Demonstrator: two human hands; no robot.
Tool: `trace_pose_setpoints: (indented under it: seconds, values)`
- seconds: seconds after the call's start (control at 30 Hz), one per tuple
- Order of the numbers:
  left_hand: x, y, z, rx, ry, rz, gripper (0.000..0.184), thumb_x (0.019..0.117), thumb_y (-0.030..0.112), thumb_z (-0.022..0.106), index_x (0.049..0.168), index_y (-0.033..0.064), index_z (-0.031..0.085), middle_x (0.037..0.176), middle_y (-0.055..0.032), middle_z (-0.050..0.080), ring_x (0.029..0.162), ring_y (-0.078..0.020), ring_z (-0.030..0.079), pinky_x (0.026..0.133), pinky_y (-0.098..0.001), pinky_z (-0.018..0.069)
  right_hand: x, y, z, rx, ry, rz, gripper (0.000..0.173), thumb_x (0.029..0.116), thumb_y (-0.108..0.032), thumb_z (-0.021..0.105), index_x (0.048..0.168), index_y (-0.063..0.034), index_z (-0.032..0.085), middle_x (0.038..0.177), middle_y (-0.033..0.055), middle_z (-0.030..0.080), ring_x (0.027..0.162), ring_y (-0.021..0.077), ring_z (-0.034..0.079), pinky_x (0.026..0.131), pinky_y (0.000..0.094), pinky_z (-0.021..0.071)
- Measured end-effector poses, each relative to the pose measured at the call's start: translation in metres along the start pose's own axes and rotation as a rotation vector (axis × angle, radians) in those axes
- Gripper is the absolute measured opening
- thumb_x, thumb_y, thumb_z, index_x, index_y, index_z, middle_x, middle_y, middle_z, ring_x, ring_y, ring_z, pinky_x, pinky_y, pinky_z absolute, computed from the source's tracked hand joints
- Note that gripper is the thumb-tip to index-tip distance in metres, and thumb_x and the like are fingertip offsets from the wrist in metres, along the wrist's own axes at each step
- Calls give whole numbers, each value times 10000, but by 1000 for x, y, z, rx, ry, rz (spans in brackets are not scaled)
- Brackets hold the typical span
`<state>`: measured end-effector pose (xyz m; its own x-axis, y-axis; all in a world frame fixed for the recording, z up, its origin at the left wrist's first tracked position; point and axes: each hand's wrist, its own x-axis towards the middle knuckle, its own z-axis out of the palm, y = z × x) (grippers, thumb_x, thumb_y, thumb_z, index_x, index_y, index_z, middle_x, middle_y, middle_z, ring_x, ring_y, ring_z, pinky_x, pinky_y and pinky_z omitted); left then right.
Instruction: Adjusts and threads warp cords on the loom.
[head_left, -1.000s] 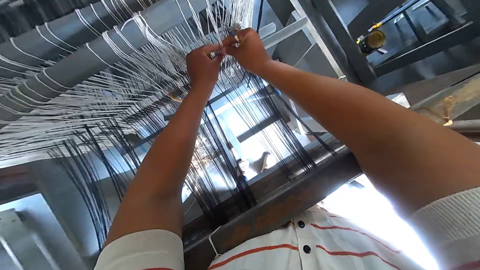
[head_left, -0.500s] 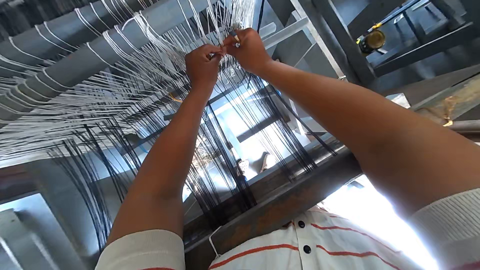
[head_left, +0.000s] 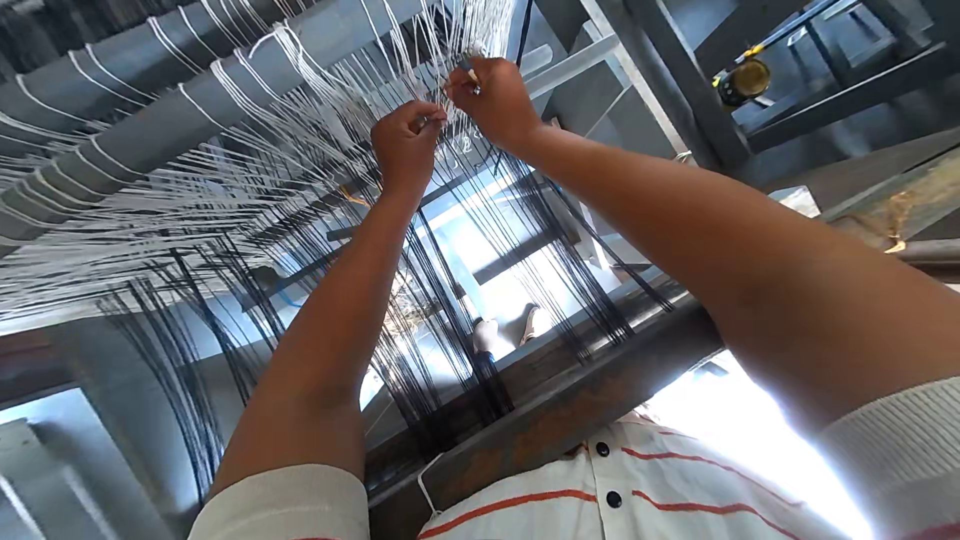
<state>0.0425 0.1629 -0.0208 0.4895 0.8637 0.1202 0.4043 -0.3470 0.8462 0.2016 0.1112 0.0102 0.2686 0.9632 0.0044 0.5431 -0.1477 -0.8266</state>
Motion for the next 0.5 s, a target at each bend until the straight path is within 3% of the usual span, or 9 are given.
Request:
trace_pose_setpoints:
  seconds: [0.2,0.27,0.37,0.5]
  values:
    - [-7,-1,-1,-35,-45,-38,178,976,163,672,1092,42,732,717,58,556,568,16,367,577,-189,340,-4,-6,5,-77,26,-4,217,1019,-134,535,1061,15,687,901,118,686,819,214,652,781,408,525]
    - [-11,1,-1,-31,-28,-29,176,973,162,674,1082,36,731,801,29,607,618,17,405,600,-179,354,-5,-7,6,-64,32,3,207,1020,-132,531,1040,12,679,835,95,654,759,195,626,744,398,518]
    - [-15,0,2,-44,-5,-3,179,965,143,679,1080,20,740,996,-73,665,829,-58,519,762,-217,418,-6,-8,8,-55,22,17,199,1019,-125,537,1052,16,673,853,101,665,783,203,646,762,409,533]
    - [-18,-3,8,-45,47,42,164,946,104,683,1063,0,733,899,-53,558,773,-56,438,696,-198,357,-7,-12,6,-94,3,30,202,1015,-129,537,1057,14,673,888,115,675,815,216,652,773,412,527]
